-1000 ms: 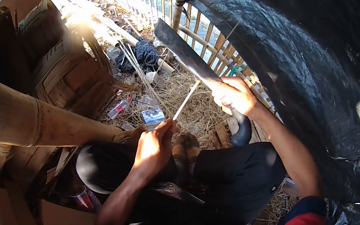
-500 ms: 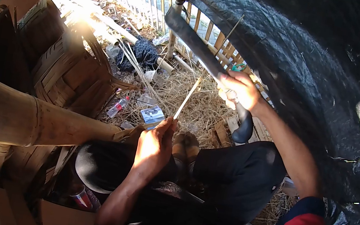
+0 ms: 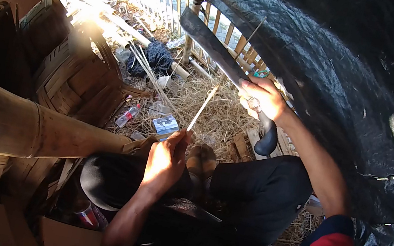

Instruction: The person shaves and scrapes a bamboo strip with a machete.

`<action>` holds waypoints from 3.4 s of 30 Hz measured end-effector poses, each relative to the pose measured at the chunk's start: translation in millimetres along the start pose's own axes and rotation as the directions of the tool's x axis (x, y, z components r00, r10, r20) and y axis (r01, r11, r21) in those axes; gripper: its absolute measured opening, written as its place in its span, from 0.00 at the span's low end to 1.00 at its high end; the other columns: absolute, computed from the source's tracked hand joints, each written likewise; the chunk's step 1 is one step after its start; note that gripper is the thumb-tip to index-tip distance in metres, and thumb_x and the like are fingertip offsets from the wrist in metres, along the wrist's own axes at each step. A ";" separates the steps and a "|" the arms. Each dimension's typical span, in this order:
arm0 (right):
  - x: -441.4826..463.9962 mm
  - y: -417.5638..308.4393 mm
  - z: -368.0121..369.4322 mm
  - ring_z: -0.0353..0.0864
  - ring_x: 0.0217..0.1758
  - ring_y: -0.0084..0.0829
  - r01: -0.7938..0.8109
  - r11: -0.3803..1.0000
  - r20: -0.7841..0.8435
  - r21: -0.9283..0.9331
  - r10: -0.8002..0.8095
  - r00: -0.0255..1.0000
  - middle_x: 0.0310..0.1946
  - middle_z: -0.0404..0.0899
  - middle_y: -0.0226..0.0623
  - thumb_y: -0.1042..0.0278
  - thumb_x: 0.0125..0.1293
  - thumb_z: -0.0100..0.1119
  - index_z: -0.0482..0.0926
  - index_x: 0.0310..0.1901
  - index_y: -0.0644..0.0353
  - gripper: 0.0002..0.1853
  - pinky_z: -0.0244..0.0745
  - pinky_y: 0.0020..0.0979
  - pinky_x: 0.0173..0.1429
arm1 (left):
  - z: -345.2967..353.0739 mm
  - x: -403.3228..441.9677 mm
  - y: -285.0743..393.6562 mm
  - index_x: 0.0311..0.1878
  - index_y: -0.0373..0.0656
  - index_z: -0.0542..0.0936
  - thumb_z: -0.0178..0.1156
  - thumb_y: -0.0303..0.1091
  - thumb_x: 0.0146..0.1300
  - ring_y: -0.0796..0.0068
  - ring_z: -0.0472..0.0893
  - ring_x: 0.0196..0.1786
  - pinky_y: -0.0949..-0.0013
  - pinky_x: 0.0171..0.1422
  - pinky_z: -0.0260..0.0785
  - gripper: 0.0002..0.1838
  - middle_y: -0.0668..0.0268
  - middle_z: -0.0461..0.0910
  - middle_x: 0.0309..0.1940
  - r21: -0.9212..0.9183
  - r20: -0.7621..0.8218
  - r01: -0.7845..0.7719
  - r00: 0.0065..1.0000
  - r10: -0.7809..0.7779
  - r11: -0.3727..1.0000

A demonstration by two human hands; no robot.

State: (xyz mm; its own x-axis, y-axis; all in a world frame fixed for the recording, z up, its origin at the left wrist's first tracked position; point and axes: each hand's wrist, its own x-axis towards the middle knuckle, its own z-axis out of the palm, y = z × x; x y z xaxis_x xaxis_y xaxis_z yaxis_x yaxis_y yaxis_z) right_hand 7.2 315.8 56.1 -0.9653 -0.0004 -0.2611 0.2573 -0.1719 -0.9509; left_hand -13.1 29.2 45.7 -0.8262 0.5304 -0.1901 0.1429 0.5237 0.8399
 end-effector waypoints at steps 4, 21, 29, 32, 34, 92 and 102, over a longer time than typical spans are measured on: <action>-17.8 8.5 7.9 0.70 0.19 0.19 0.012 0.986 0.097 -0.169 0.005 0.995 0.21 0.73 0.33 0.61 0.73 0.47 0.74 0.38 0.64 0.14 0.67 0.23 0.19 | 5.7 3.3 -7.9 0.47 0.35 0.79 0.54 0.37 0.71 0.78 0.71 0.25 0.70 0.34 0.66 0.14 0.55 0.75 0.21 0.014 -0.050 -0.099 0.994 0.099 0.995; -22.6 2.9 10.2 0.69 0.16 0.18 0.077 0.976 0.024 -0.205 -0.073 0.997 0.20 0.73 0.32 0.59 0.72 0.50 0.73 0.35 0.64 0.14 0.66 0.22 0.19 | 0.0 0.8 -2.6 0.47 0.34 0.80 0.54 0.35 0.70 0.82 0.71 0.27 0.71 0.34 0.66 0.13 0.56 0.76 0.23 -0.072 -0.007 -0.069 0.998 0.068 0.995; -20.2 0.0 3.6 0.70 0.14 0.19 0.050 0.981 0.044 -0.188 -0.042 0.998 0.20 0.74 0.33 0.62 0.73 0.48 0.75 0.38 0.66 0.14 0.67 0.23 0.18 | 0.7 0.9 -5.8 0.48 0.35 0.80 0.55 0.35 0.70 0.82 0.67 0.24 0.71 0.31 0.64 0.13 0.62 0.74 0.20 -0.074 -0.005 -0.058 0.998 0.057 0.996; -20.4 -1.0 6.6 0.70 0.14 0.19 0.039 0.941 0.055 -0.335 -0.022 0.998 0.20 0.74 0.33 0.63 0.72 0.48 0.75 0.38 0.67 0.13 0.65 0.22 0.18 | -5.5 -0.6 5.5 0.45 0.37 0.80 0.55 0.36 0.70 0.65 0.74 0.30 0.67 0.32 0.66 0.12 0.55 0.75 0.23 -0.036 0.011 -0.033 0.999 0.033 0.999; -20.1 3.3 0.4 0.69 0.14 0.20 0.037 0.975 -0.016 -0.218 -0.042 0.999 0.20 0.74 0.34 0.65 0.71 0.50 0.75 0.38 0.67 0.12 0.65 0.23 0.18 | -4.7 -3.4 2.0 0.44 0.38 0.80 0.55 0.36 0.69 0.48 0.81 0.35 0.64 0.34 0.69 0.11 0.47 0.77 0.27 -0.009 0.036 0.017 0.999 -0.017 1.000; -29.3 -9.8 10.8 0.70 0.15 0.19 -0.046 0.965 0.074 -0.259 0.068 0.995 0.19 0.73 0.33 0.61 0.71 0.50 0.75 0.33 0.66 0.15 0.65 0.23 0.19 | -3.5 2.9 -3.5 0.45 0.34 0.80 0.55 0.34 0.69 0.81 0.75 0.30 0.72 0.35 0.67 0.12 0.54 0.78 0.25 -0.108 -0.043 -0.049 0.998 0.045 0.993; -19.1 -3.4 8.7 0.68 0.15 0.18 -0.048 0.978 0.125 -0.201 0.074 0.989 0.19 0.71 0.32 0.62 0.73 0.48 0.74 0.35 0.65 0.14 0.65 0.22 0.19 | -7.1 -1.2 -1.9 0.47 0.34 0.80 0.53 0.35 0.71 0.87 0.69 0.31 0.76 0.37 0.65 0.13 0.64 0.77 0.25 -0.053 0.041 0.047 0.998 -0.045 0.997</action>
State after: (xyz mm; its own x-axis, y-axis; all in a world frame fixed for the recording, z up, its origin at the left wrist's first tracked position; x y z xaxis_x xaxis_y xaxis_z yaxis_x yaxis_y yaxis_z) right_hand 24.4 307.8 65.7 -0.9415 -0.1360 -0.3082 0.3071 0.0295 -0.9512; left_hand -16.2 22.8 48.0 -0.8088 0.5329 -0.2487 0.0742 0.5120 0.8558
